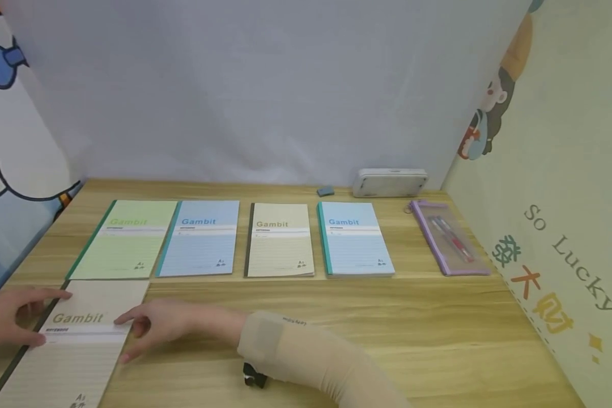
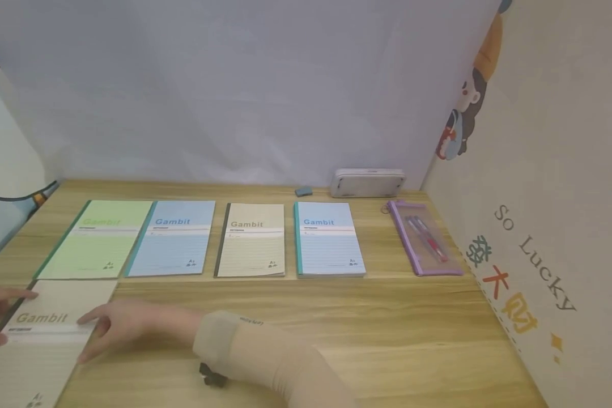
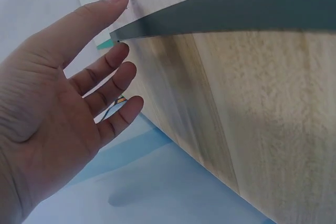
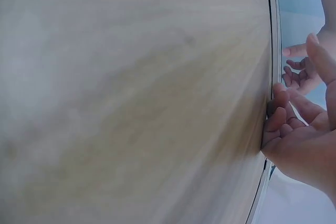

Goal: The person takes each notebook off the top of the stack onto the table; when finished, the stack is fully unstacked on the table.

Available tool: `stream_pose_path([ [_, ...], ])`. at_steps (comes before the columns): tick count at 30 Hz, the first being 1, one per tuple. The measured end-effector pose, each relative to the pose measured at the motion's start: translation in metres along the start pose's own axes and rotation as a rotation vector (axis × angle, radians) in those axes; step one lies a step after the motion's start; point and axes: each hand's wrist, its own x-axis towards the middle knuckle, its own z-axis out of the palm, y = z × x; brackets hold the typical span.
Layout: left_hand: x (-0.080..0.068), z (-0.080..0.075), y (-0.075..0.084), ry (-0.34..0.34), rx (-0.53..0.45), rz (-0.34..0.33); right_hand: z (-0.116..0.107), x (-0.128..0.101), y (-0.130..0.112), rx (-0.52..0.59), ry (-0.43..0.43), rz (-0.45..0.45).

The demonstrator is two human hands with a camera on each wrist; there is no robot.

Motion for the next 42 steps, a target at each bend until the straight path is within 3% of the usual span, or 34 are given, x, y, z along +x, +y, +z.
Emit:
stream_pose_path([
  [4, 0.001, -0.003, 0.003, 0.096, -0.008, 0.017, -0.002, -0.005, 0.0, 0.045, 0.006, -0.009],
  [9, 0.0, -0.021, 0.022, 0.19, 0.0, 0.069, -0.01, -0.014, 0.004, 0.14, 0.045, -0.007],
  [15, 0.001, -0.044, 0.052, 0.235, -0.04, 0.18, -0.032, -0.03, 0.015, 0.149, 0.065, -0.042],
  [24, 0.013, -0.071, 0.1, 0.41, 0.005, 0.371, -0.068, -0.066, 0.031, 0.175, 0.134, -0.105],
  [29, 0.023, -0.093, 0.13, 0.408, -0.016, 0.422, -0.094, -0.091, 0.039, 0.165, 0.185, -0.167],
  [35, 0.031, -0.12, 0.181, 0.325, 0.0, 0.381, -0.124, -0.139, 0.037, 0.15, 0.304, -0.179],
  [42, 0.053, -0.134, 0.24, 0.392, -0.019, 0.46, -0.15, -0.193, 0.052, 0.13, 0.409, -0.162],
])
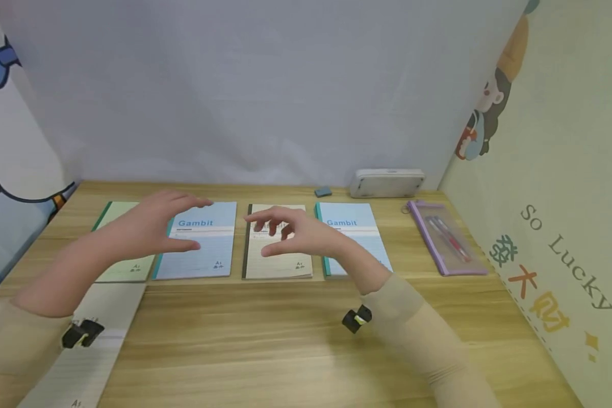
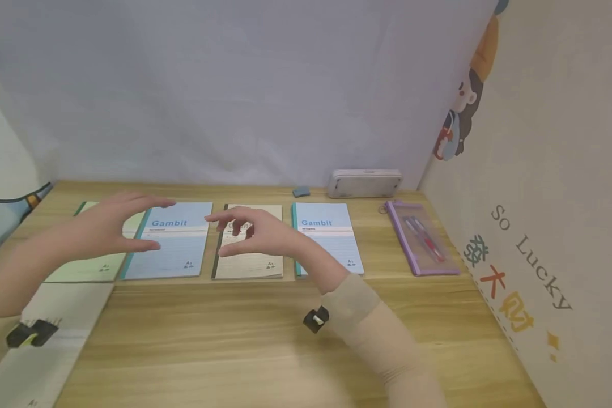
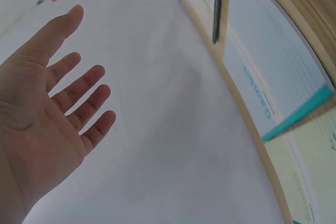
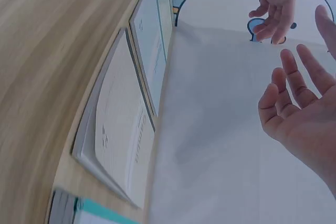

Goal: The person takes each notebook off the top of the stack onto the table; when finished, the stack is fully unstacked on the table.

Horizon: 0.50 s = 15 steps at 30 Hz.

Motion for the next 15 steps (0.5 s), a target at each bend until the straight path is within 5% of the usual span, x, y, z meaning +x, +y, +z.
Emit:
stream_pose_path([
  [7, 0.035, 0.01, 0.03, 0.029, -0.05, 0.061, -0.036, -0.038, 0.011, -0.067, 0.102, 0.009],
  [15, 0.069, 0.033, 0.059, 0.032, -0.125, 0.041, -0.072, -0.08, 0.052, 0.011, 0.211, 0.114],
])
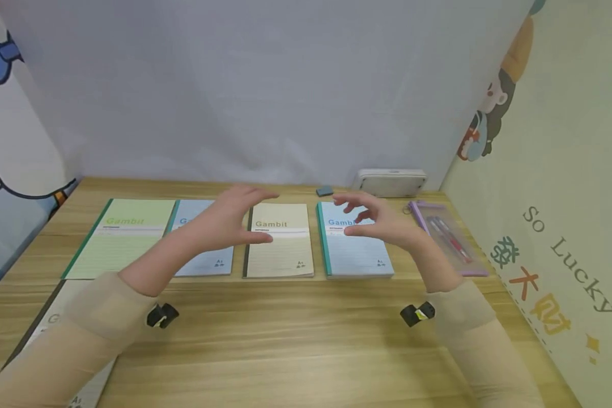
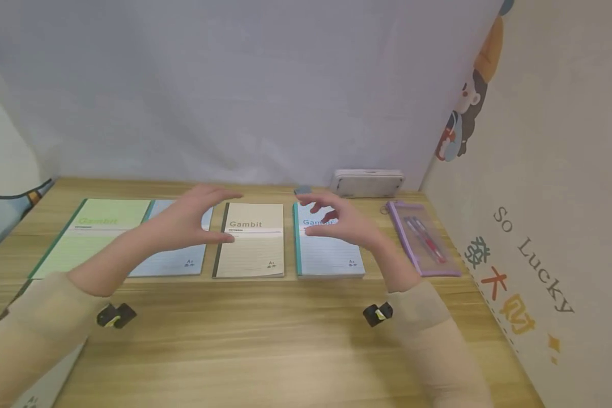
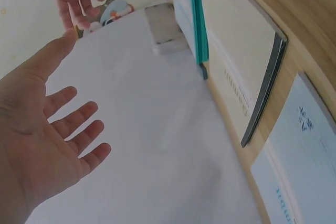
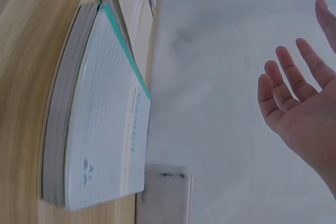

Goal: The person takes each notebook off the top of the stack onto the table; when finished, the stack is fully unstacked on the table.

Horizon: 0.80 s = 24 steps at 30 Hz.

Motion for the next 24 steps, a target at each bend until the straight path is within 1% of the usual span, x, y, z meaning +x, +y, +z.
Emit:
stream_pose_path([
  [3, 0.014, 0.014, 0.005, 0.003, -0.058, -0.015, -0.014, -0.008, 0.024, 0.015, 0.047, 0.058],
  [6, 0.027, 0.029, 0.009, 0.009, -0.13, -0.034, -0.025, -0.016, 0.043, 0.029, 0.085, 0.117],
  [9, 0.041, 0.045, 0.012, 0.005, -0.185, -0.039, -0.032, -0.023, 0.061, 0.045, 0.107, 0.149],
  [12, 0.055, 0.059, 0.014, -0.008, -0.192, -0.03, -0.037, -0.027, 0.078, 0.041, 0.125, 0.164],
  [14, 0.064, 0.069, 0.015, -0.013, -0.173, -0.019, -0.04, -0.03, 0.087, 0.038, 0.138, 0.175],
  [19, 0.083, 0.092, 0.013, -0.038, -0.187, -0.058, -0.043, -0.036, 0.108, 0.051, 0.137, 0.229],
  [21, 0.088, 0.102, 0.012, -0.048, -0.202, -0.08, -0.043, -0.038, 0.113, 0.075, 0.131, 0.259],
  [24, 0.095, 0.116, 0.011, -0.062, -0.213, -0.106, -0.042, -0.042, 0.115, 0.08, 0.115, 0.297],
])
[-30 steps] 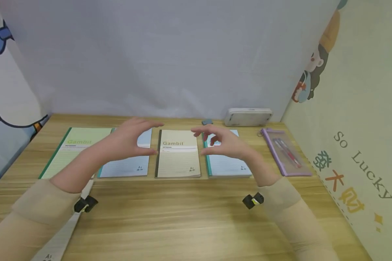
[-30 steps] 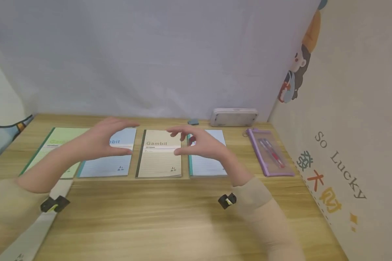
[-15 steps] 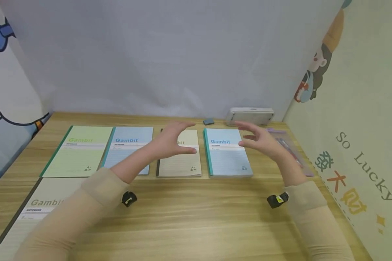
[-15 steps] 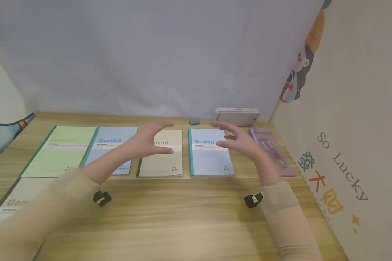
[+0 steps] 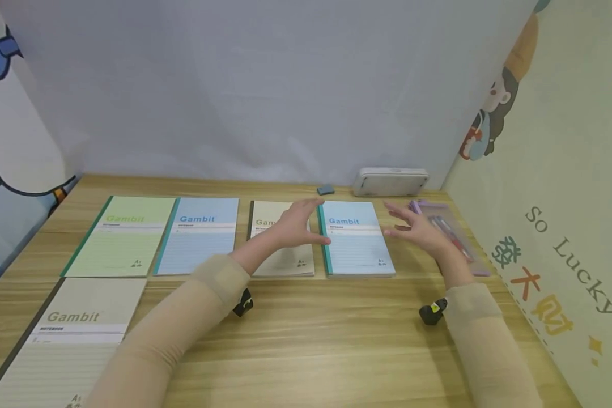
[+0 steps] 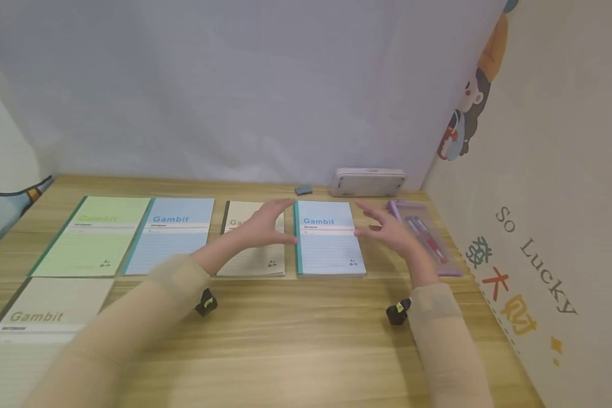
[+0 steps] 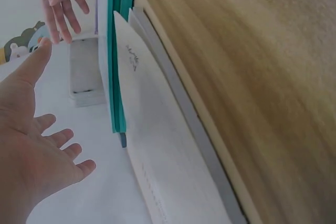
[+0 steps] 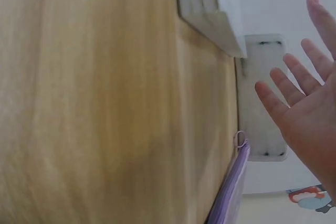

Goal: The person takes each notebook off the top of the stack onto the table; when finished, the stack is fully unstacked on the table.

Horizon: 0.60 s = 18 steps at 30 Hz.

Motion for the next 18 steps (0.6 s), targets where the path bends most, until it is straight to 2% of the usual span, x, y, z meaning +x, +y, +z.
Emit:
stream_pose_path([
  [2, 0.005, 0.008, -0.002, -0.007, 0.003, -0.02, 0.001, 0.0, 0.002, -0.018, -0.02, 0.034],
  [6, 0.012, 0.021, -0.004, -0.032, 0.021, -0.059, 0.001, 0.007, 0.026, -0.065, -0.066, 0.075],
  [9, 0.015, 0.027, -0.005, -0.057, 0.031, -0.076, 0.0, 0.014, 0.045, -0.072, -0.077, 0.073],
  [14, 0.016, 0.032, -0.007, -0.093, 0.029, -0.092, 0.003, 0.018, 0.053, -0.121, -0.088, 0.044],
  [18, 0.017, 0.034, -0.009, -0.107, 0.016, -0.105, 0.005, 0.018, 0.054, -0.21, -0.112, 0.048],
])
